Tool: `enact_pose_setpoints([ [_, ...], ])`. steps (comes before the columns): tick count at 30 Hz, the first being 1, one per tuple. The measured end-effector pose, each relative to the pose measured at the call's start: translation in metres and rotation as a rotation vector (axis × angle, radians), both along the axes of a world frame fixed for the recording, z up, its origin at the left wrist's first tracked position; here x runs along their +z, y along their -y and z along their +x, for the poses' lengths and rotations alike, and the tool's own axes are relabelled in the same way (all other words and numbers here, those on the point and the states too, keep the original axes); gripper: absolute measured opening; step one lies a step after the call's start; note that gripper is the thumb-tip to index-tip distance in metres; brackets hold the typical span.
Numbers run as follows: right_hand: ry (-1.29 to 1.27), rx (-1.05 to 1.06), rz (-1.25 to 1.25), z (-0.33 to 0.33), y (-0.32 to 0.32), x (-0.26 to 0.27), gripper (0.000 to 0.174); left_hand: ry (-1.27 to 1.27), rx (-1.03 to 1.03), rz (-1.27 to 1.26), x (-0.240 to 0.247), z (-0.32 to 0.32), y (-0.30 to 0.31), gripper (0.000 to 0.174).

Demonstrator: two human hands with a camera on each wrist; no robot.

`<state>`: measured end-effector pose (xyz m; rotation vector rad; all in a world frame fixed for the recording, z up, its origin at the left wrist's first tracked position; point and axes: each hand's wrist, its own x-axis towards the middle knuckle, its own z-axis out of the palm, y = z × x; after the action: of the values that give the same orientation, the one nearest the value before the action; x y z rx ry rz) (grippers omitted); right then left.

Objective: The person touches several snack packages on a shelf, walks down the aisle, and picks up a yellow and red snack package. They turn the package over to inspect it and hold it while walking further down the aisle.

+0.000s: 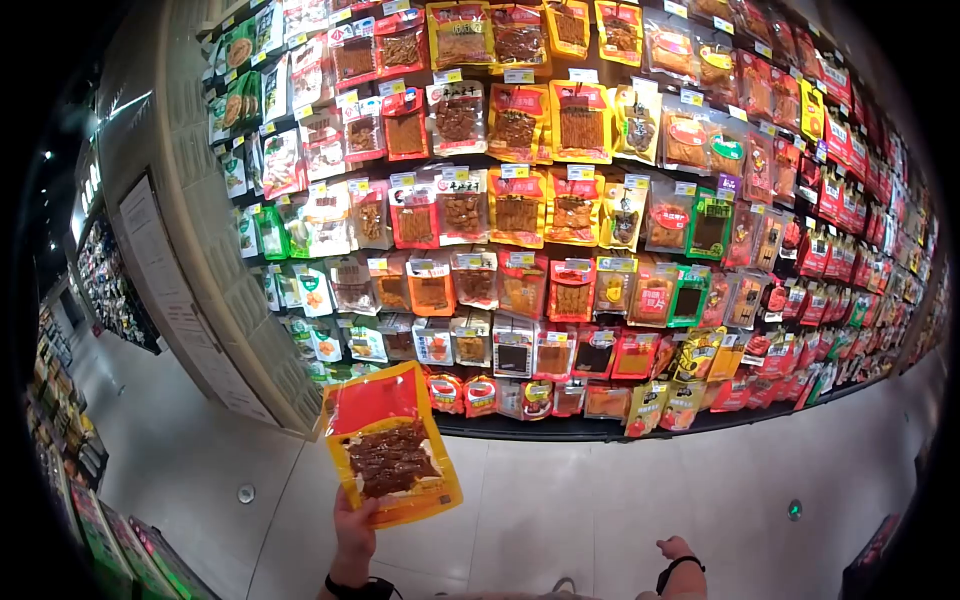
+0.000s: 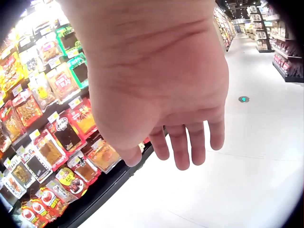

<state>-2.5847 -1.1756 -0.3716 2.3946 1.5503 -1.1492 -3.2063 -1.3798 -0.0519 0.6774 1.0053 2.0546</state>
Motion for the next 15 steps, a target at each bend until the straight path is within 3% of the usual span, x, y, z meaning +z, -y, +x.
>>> enact_pose_setpoints([
  [2,0.010,-0.041,-0.020,0.013,0.003,-0.004,0.040,-0.022,0.039,-0.006,-0.009,0.009,-0.007,0.048],
  [4,-0.026,-0.134,-0.117,0.022,0.013,0.009,0.050,-0.041,0.073,-0.012,-0.011,0.012,-0.008,0.044],
  [9,-0.062,-0.272,-0.202,0.014,0.034,0.028,0.051,-0.146,-0.014,-0.052,-0.010,0.010,0.000,0.047],
  [15,-0.073,-0.306,-0.159,0.030,0.045,-0.011,0.046,-0.109,-0.083,-0.027,-0.015,0.004,-0.004,0.047],
])
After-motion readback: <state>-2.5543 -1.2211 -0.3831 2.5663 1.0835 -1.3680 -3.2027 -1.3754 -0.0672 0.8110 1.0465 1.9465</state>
